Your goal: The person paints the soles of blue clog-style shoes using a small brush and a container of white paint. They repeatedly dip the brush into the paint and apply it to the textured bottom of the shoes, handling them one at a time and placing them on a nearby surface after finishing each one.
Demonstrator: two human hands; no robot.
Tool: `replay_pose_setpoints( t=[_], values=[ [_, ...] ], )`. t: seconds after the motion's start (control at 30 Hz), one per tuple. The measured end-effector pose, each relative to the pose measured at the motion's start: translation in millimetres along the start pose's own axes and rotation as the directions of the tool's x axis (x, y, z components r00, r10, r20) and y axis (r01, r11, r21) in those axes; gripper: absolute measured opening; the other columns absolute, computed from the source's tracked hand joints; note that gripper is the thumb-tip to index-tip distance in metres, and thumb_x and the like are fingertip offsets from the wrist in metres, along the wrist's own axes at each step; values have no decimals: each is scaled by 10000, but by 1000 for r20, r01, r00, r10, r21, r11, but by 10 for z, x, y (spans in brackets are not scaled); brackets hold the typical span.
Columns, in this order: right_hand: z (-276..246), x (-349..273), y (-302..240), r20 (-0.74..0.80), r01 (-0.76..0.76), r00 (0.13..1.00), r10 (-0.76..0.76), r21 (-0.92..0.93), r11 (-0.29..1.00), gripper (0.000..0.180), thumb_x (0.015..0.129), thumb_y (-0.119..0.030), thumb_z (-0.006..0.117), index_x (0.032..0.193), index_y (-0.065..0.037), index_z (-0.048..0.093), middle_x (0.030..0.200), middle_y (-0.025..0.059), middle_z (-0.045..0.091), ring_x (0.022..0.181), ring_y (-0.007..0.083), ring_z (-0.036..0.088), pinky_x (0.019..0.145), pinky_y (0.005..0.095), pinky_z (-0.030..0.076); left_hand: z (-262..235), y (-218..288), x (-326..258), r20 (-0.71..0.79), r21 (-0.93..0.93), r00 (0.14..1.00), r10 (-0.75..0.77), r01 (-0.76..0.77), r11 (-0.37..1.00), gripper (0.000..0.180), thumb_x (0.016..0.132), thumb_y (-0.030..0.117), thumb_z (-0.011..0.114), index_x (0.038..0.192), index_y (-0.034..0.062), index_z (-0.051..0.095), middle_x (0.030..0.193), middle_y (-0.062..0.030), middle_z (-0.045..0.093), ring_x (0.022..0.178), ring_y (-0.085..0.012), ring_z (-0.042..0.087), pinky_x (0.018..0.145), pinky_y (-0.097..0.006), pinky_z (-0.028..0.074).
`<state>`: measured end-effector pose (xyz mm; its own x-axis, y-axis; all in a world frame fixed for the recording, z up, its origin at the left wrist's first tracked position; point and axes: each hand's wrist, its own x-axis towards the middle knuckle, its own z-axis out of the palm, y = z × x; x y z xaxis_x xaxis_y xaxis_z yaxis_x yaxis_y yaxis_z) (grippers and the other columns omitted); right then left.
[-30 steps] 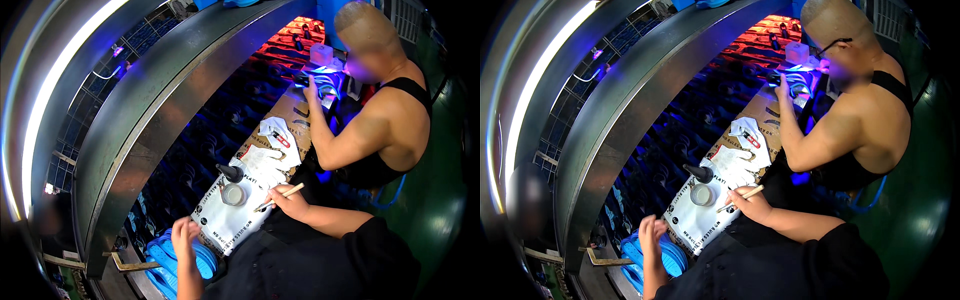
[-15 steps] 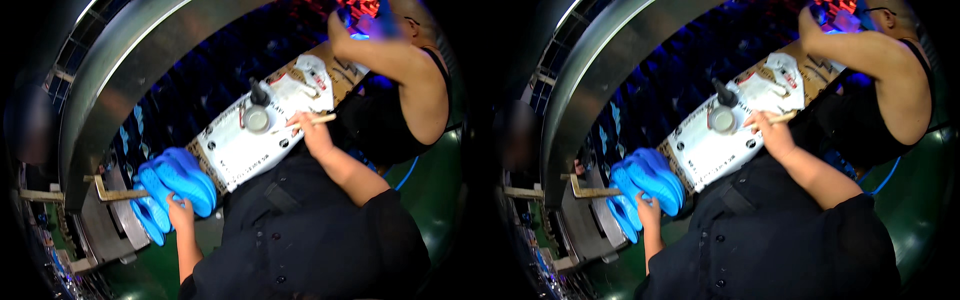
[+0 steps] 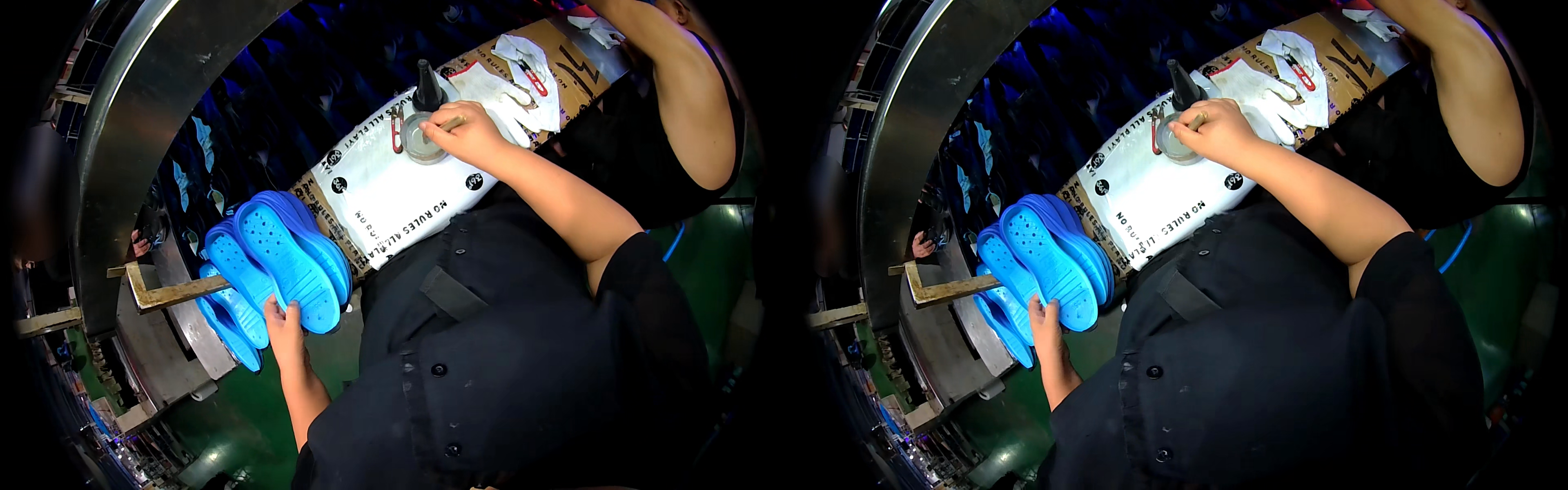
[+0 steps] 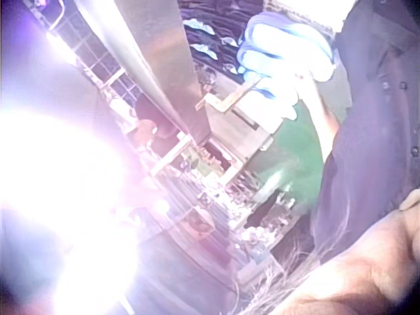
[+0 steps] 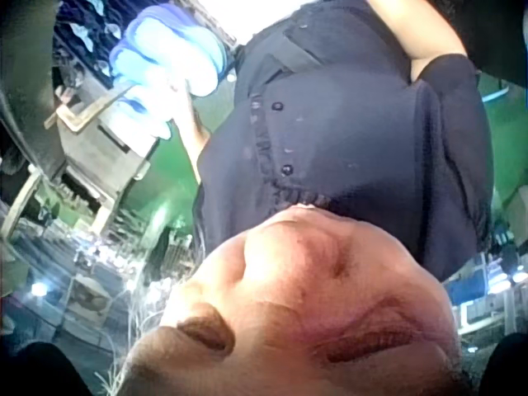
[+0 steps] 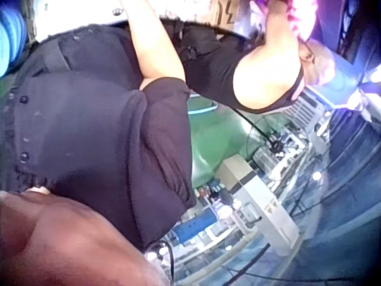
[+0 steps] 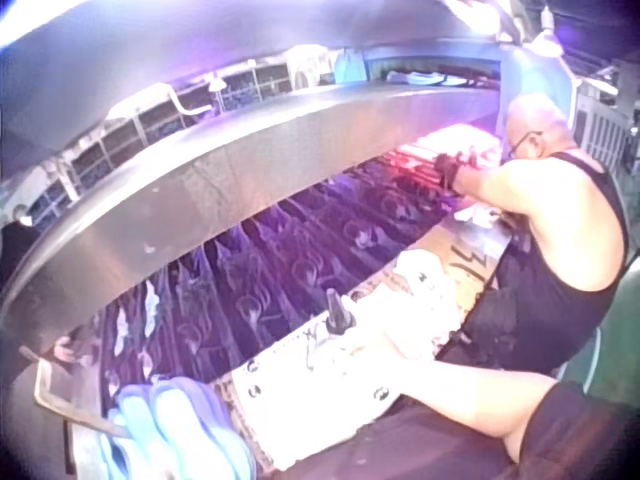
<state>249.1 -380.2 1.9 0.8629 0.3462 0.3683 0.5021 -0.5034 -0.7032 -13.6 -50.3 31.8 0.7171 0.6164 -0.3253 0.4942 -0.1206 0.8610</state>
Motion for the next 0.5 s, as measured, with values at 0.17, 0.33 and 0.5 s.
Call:
replay_pose_setpoints(
  t=[0.17, 0.33, 0.5],
  values=[
    [-57, -17, -2, -22, -140, 989, 145, 152, 978, 239, 832, -278, 635, 738, -65, 689, 729, 81, 658, 700, 230, 619, 668, 324, 481, -181, 66, -53, 383, -342, 917, -111, 252, 905, 395, 820, 195, 618, 1150, 0, 523, 854, -51, 611, 605, -120, 575, 519, -235, 466],
    [-239, -93, -57, -17, -301, 937, 349, 468, 831, 345, 921, -323, 549, 816, -22, 682, 814, 49, 649, 758, 134, 565, 706, 272, 454, -68, 103, -209, 374, -589, 927, 8, 231, 775, 712, 735, 200, 673, 1325, -32, 349, 1156, -157, 557, 1011, -252, 589, 836, -335, 495],
    [-338, -194, -207, 13, -354, 877, 480, 693, 628, 383, 922, -347, 542, 822, 3, 662, 791, 58, 627, 736, 119, 521, 739, 253, 416, 516, 612, -349, 369, -445, 915, 162, 21, 895, 668, 753, 161, 641, 1308, 7, 301, 1015, -155, 530, 697, -215, 578, 470, -301, 468]
  ],
)
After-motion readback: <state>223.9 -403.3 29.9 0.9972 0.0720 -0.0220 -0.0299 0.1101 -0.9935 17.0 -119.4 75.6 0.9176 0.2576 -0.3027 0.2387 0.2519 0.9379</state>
